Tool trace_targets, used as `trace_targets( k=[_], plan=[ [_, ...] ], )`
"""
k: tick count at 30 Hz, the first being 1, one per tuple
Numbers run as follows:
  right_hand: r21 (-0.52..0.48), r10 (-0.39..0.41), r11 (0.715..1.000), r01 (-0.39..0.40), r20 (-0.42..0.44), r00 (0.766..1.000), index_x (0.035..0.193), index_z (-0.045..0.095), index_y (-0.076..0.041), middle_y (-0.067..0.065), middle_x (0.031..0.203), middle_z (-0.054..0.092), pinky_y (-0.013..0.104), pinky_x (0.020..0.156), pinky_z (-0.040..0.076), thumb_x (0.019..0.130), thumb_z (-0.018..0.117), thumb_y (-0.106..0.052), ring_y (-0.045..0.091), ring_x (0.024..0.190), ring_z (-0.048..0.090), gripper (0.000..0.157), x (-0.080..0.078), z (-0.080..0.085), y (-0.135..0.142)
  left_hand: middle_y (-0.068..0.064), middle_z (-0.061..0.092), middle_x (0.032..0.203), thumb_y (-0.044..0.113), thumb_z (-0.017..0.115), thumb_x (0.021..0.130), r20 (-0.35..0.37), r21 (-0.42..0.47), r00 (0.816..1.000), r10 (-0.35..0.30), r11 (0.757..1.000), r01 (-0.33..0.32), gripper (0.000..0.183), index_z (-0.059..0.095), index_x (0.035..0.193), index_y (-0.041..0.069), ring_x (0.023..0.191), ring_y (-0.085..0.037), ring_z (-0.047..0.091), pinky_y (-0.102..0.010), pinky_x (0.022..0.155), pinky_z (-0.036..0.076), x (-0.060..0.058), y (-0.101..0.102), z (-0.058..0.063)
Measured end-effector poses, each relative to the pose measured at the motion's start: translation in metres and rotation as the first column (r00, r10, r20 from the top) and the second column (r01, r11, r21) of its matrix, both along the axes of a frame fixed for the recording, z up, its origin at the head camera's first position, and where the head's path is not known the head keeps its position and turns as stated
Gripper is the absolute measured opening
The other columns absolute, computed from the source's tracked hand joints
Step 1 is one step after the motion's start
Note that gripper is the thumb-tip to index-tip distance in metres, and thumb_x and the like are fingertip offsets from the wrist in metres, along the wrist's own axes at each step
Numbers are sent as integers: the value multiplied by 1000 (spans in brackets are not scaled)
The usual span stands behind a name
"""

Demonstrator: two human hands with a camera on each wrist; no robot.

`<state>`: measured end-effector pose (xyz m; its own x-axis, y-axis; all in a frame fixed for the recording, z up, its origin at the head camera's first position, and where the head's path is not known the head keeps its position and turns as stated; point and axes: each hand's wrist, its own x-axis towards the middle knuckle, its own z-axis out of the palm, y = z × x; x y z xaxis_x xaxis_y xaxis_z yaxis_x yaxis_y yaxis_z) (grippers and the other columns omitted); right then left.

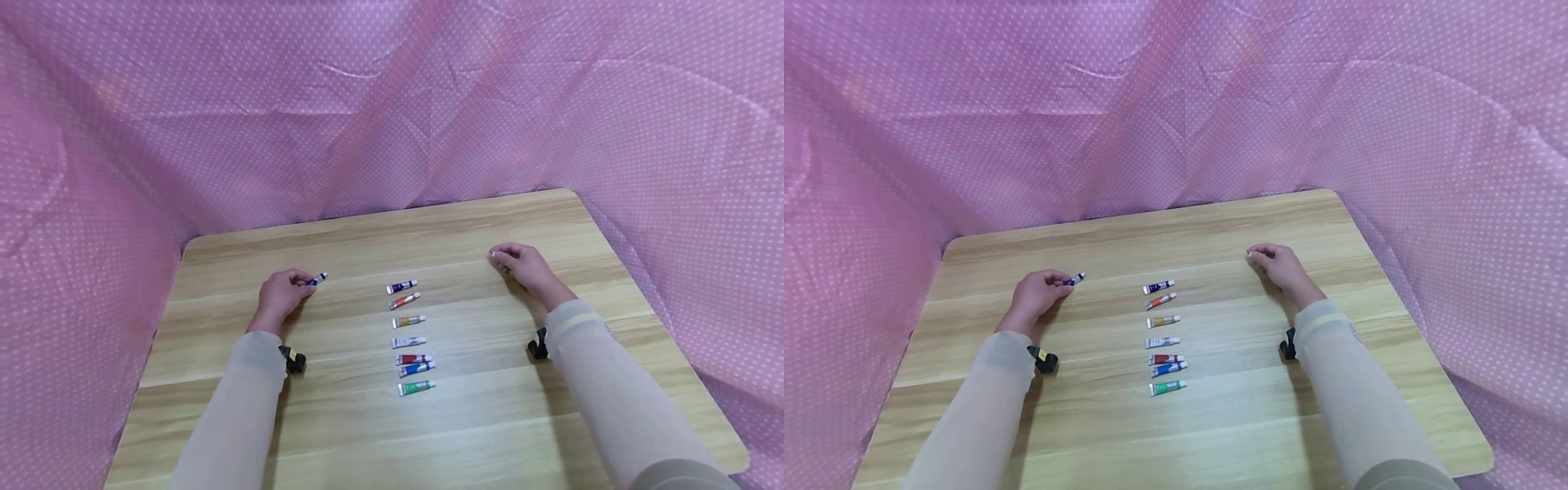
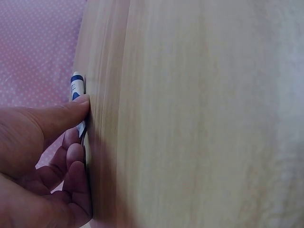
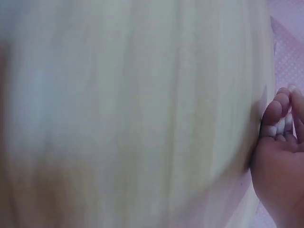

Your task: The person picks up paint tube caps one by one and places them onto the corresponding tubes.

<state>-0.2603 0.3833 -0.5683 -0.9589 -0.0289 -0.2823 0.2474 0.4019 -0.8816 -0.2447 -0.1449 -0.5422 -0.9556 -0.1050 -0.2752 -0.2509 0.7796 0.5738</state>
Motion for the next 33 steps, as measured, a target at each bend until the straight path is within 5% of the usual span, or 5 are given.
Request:
trace_targets(
  k=[5, 11, 23, 27, 33],
  plan=[
    [-284, -133, 950, 129, 5, 991, 143, 59, 7, -10, 99, 76, 16, 79, 58, 113, 59, -20, 2, 85, 66, 40, 1, 2, 1, -11, 74, 125, 26, 77, 103, 15, 10, 1000, -1, 1000, 1, 26, 77, 126, 16, 108, -29, 62, -42, 96, 48, -2, -1, 0],
    [-614, -224, 752, 241, 105, 969, 115, 67, -8, -2, 96, 78, 19, 80, 59, 112, 57, -9, 8, 88, 67, 11, 8, 12, -3, -11, 74, 123, 25, 77, 103, 10, 9, 1000, 2, 1000, -2, 24, 77, 125, 16, 108, -29, 62, -43, 97, 48, -1, -5, 2],
    [-868, -317, 396, 300, 177, 932, 122, 73, -5, 2, 99, 71, 20, 84, 57, 108, 61, -1, 11, 92, 62, 18, 33, 28, -16, -11, 77, 122, 24, 80, 100, -36, 1, 999, -6, 1000, 6, 25, 80, 123, 14, 111, -29, 66, -44, 102, 48, 0, -2, 1],
    [-906, -328, 325, 271, 161, 931, 121, 74, -2, 4, 96, 73, 20, 81, 56, 108, 59, 1, 12, 88, 64, 21, 38, 28, -22, -12, 77, 123, 24, 80, 100, -51, 3, 999, -12, 1000, 12, 25, 80, 123, 13, 111, -30, 66, -45, 101, 49, 3, -2, 2],
    [-914, -311, 329, 236, 131, 941, 117, 77, -2, 6, 94, 76, 21, 77, 58, 106, 62, 0, 12, 83, 68, 18, 47, 33, -29, -13, 78, 124, 24, 80, 100, -50, 28, 999, 1, 1000, 1, 26, 79, 123, 13, 113, -30, 67, -46, 104, 49, 7, -3, 1]
  ],
)
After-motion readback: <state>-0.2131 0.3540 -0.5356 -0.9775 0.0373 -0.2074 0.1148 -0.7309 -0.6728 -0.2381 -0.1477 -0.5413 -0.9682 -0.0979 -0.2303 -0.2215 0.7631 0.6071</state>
